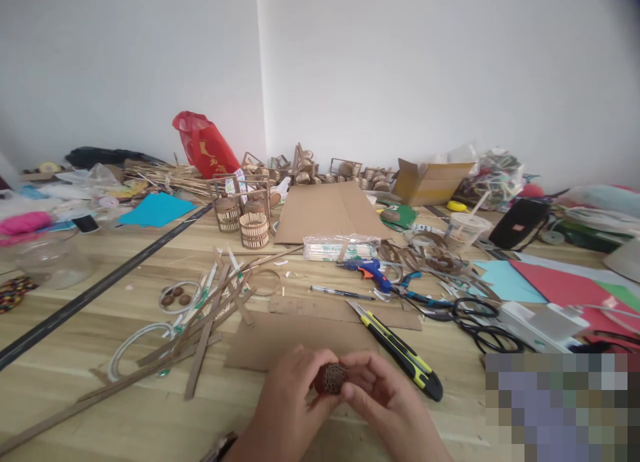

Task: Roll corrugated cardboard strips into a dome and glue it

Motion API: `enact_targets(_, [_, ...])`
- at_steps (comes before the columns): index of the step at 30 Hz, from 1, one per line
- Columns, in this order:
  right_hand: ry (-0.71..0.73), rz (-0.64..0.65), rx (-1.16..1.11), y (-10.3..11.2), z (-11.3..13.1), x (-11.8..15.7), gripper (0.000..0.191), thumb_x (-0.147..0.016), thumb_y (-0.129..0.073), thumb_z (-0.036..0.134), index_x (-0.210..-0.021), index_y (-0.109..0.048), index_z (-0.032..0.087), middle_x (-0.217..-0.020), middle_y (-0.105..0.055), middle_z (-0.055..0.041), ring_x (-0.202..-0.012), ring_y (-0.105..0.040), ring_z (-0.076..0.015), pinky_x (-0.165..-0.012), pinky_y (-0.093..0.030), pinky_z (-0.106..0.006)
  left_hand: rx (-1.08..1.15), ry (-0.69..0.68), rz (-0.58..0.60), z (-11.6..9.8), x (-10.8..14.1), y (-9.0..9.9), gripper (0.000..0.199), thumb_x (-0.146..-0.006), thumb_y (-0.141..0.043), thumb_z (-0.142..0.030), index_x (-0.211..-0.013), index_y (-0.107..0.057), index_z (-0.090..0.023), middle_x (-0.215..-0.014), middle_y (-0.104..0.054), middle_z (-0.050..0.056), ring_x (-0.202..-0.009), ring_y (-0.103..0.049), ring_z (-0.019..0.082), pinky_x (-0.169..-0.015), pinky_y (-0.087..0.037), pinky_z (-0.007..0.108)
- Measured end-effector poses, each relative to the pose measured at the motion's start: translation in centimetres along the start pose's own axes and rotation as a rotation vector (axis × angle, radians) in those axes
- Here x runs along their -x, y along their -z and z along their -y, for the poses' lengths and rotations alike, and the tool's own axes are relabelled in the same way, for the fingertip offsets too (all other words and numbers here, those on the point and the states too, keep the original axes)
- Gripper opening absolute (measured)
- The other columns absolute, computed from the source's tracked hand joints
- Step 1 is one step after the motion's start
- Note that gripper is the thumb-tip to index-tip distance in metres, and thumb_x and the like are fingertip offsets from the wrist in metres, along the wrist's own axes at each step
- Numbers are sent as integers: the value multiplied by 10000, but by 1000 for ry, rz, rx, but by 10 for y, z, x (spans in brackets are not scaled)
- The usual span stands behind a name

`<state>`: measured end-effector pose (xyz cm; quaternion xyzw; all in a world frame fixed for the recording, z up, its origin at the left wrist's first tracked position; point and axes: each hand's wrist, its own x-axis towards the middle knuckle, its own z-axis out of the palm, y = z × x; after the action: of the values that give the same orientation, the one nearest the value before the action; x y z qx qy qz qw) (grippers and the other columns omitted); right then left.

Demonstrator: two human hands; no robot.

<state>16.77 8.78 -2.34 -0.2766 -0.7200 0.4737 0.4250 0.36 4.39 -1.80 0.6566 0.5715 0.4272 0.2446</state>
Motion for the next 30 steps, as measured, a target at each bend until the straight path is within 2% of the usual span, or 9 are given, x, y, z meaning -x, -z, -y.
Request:
enact_targets(4, [18,-125,77,-4,-5,4,339,-844,-632,512,-777,-646,180,-691,-714,-34,-654,-709,-168,-604,-585,-236,-22,-67,8,7,5,-8,163,-761,-678,-164,-910,-671,-228,-811,-680,51,-741,-579,224,-764,-405,337])
enact_targets(8, [204,-99,231,4,9,-1,131,-861,-661,297,-783,-658,192,-725,-725,-19,-663,-708,-143,-625,-573,-198,205,77,122,1,4,-4,189,-763,-687,-199,-943,-627,-200,-821,-632,35,-734,-551,187,-688,-408,287])
enact_targets(10, [349,-72,305,9,17,-4,58,-873,-631,188,-820,-650,199,-766,-718,-22,-696,-702,-136,-642,-565,-200,450,160,235,-2,1,1,384,-730,-754,-324,-1046,-588,-181,-868,-615,36,-741,-542,169,-690,-422,276])
enact_targets(12, [483,-42,371,13,22,-8,99,-892,-589,133,-840,-641,200,-781,-701,-34,-715,-686,-136,-641,-558,-213,691,223,325,-3,-3,4,575,-699,-755,-538,-1086,-573,-154,-882,-606,48,-745,-538,161,-681,-425,273])
enact_targets(14, [572,-4,425,15,25,-9,123,-913,-562,123,-848,-637,196,-773,-690,-41,-713,-669,-136,-655,-555,-234,808,301,380,-1,-7,6,657,-656,-720,-672,-1008,-599,-130,-786,-588,27,-674,-522,138,-637,-412,262])
enact_targets(16, [625,36,465,15,25,-9,132,-928,-551,134,-848,-637,195,-759,-692,-39,-704,-656,-133,-677,-551,-250,846,362,433,2,-10,6,647,-615,-730,-698,-877,-627,-115,-696,-566,4,-595,-495,111,-588,-389,246])
enact_targets(23, [632,93,430,14,26,-10,65,-933,-577,205,-938,-643,206,-783,-728,-31,-757,-684,-131,-821,-542,-266,999,476,461,3,-9,6,582,-504,-856,-592,-763,-670,-105,-646,-573,-13,-552,-468,76,-544,-341,208])
enact_targets(26, [559,104,309,14,28,-8,26,-899,-634,239,-887,-651,224,-757,-727,-24,-737,-686,-126,-746,-550,-226,1067,489,484,0,-6,5,539,-519,-866,-562,-746,-673,-113,-657,-584,-10,-541,-469,69,-531,-343,202])
enact_targets(30, [367,261,325,37,25,-15,274,-914,-563,453,-907,-716,225,-895,-759,-80,-813,-704,-174,-736,-564,-268,1133,505,453,-2,-5,3,516,-520,-884,-522,-781,-696,-118,-664,-589,-9,-538,-469,64,-520,-346,194])
